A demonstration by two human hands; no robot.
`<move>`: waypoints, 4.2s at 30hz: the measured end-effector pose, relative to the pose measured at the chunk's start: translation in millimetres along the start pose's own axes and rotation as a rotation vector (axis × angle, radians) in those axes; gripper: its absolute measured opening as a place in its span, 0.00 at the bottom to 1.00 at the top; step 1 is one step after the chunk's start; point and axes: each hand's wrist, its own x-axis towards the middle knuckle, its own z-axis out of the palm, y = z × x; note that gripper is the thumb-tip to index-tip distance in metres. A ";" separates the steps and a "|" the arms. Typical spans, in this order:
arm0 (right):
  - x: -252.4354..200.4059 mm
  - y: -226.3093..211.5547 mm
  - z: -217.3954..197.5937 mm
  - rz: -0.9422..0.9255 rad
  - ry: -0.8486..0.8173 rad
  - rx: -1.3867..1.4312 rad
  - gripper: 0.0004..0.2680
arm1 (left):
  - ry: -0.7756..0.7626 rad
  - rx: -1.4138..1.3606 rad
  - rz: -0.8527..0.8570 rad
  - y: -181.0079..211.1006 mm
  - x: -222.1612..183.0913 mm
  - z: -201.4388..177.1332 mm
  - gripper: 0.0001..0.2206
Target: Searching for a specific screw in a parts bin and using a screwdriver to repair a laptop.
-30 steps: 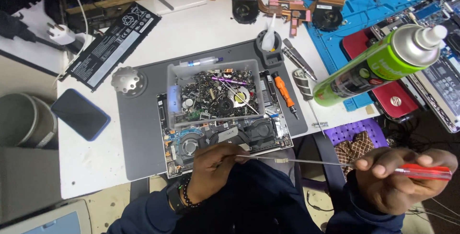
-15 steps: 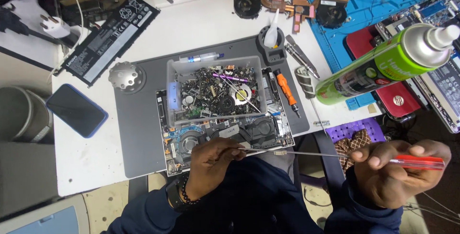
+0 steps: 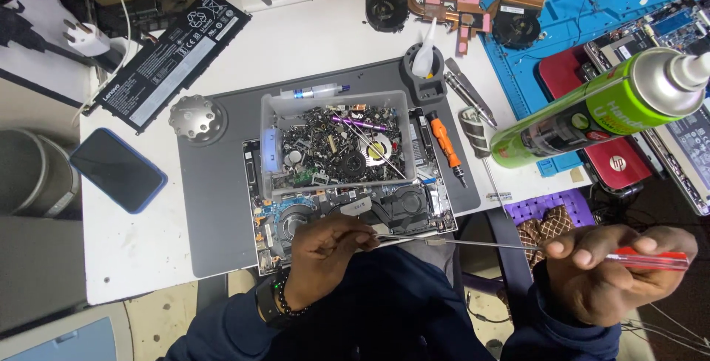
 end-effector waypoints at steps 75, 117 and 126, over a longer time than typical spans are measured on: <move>-5.9 -7.1 -75.1 -0.329 0.008 -0.551 0.11 | -0.612 1.367 0.474 -56.2 17.7 41.5 0.19; 58.2 -21.4 27.5 -0.723 -0.589 -1.061 0.35 | -0.462 0.658 0.432 -22.6 45.9 96.7 0.11; 33.4 -39.0 80.5 -0.212 -0.343 -0.680 0.23 | -0.732 0.379 0.234 -51.4 65.5 90.3 0.21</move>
